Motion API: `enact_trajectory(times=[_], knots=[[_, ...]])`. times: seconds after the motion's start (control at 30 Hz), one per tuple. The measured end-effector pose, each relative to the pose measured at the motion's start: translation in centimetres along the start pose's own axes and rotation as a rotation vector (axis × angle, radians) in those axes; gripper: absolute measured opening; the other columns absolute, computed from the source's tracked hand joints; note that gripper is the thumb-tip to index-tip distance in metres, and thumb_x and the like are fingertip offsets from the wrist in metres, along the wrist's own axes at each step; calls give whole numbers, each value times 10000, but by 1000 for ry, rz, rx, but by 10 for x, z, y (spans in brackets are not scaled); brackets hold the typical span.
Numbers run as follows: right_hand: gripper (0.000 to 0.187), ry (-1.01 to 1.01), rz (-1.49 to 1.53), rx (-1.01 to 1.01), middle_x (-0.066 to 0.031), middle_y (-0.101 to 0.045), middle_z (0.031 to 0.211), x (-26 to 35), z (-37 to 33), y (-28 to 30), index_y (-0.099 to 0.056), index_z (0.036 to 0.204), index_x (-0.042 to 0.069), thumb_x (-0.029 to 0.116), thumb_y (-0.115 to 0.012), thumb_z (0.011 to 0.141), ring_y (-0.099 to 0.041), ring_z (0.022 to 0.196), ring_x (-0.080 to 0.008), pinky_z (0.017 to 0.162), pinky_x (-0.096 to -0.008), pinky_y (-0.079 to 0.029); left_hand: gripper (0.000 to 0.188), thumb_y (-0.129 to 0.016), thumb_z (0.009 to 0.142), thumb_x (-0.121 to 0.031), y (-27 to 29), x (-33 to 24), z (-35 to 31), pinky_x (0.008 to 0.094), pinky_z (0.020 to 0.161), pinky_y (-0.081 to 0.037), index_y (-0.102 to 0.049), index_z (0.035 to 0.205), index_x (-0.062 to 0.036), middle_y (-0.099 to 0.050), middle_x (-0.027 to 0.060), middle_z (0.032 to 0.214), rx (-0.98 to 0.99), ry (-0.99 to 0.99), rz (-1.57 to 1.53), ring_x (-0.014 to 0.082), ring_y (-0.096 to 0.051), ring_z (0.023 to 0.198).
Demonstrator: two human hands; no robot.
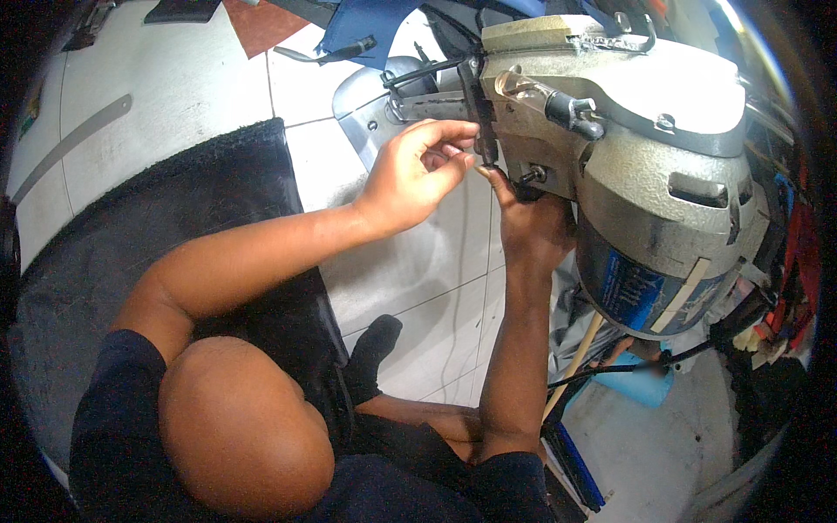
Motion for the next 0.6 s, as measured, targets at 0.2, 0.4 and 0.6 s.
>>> enact_trajectory(times=[0.2, 0.4, 0.6], knots=[[823, 55, 1, -45, -115, -654, 1174, 7, 0, 5, -575, 1235, 83, 618, -769, 641, -627, 1080, -306, 896, -403, -498, 257, -648, 859, -60, 3, 5, 8, 257, 777, -532, -646, 1109, -2, -637, 96, 1054, 32, 17, 22, 141, -642, 918], [816, -60, -68, 111, -117, -675, 1126, 5, 2, 1, -574, 1225, 80, 643, -745, 660, -654, 1025, -305, 839, -389, -527, 222, -635, 853, -58, 7, 1, 12, 263, 775, -531, -677, 1064, -5, -664, 115, 1019, 56, -94, 115, 161, -657, 909], [839, -24, -25, 66, -134, -675, 1118, 6, 2, 6, -580, 1214, 68, 679, -721, 657, -660, 1011, -307, 828, -405, -533, 239, -619, 855, -64, 6, -6, 0, 258, 799, -513, -679, 1085, -28, -671, 129, 1035, 48, -519, 426, 178, -656, 924]])
Point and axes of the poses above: each hand's wrist, its own z-axis towards the middle knuckle, its own y-axis out of the back of the hand, x = y × z, the point moved 6 cm from there along z, towards the middle knuckle
